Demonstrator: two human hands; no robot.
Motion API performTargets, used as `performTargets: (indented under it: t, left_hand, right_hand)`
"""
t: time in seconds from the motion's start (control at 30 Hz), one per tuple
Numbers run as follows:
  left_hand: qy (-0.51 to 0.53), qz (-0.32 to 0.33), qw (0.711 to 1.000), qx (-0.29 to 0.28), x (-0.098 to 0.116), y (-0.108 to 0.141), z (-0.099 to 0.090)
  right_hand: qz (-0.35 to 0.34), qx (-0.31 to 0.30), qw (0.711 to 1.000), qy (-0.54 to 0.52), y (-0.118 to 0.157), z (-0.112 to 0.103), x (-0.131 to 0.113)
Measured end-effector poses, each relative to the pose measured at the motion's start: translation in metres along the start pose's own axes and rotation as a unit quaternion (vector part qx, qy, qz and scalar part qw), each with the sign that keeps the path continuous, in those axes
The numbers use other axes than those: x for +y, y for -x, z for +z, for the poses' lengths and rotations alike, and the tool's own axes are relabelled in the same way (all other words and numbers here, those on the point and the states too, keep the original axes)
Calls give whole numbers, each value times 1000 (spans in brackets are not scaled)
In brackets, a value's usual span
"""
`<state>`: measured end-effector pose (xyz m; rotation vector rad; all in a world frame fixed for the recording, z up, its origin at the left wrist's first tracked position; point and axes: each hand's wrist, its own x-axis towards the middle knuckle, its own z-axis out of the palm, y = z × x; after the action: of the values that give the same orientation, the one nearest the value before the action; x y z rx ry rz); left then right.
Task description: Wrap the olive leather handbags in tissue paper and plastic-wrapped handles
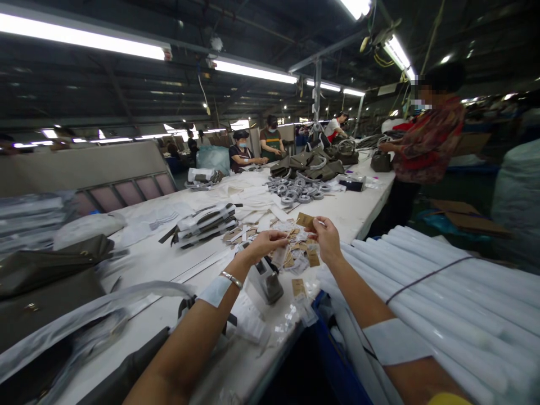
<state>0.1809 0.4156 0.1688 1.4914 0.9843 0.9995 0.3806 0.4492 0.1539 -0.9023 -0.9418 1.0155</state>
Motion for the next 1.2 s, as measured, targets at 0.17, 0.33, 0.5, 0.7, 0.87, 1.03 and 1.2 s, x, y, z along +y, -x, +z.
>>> performTargets:
  t: [0.17,0.33,0.5,0.7,0.87,1.03,1.2]
  left_hand:
    - [0,19,1000,-1,12,6,8]
    - [33,41,998,15,29,17,18]
    - [59,73,994,63,45,34,16]
    - [57,91,989,102,64,63,9]
    - [61,101,986,118,82,100,1]
    - [82,79,990,85,106,149,-9]
    - [132,60,987,70,120,191,-23]
  right_hand:
    - [-35,-30,999,21,14,8,-15]
    - [-52,-69,996,12,25,20,-31]
    - [-91,-105,990,34,37,30,-44]
    - [-134,-134,981,39,58,44,-58]
    - [-134,-187,973,-23,78,57,-67]
    - [-117,-286,947,-88,101,71,-71]
    - [-105,-361,919,-120,126,90,-76]
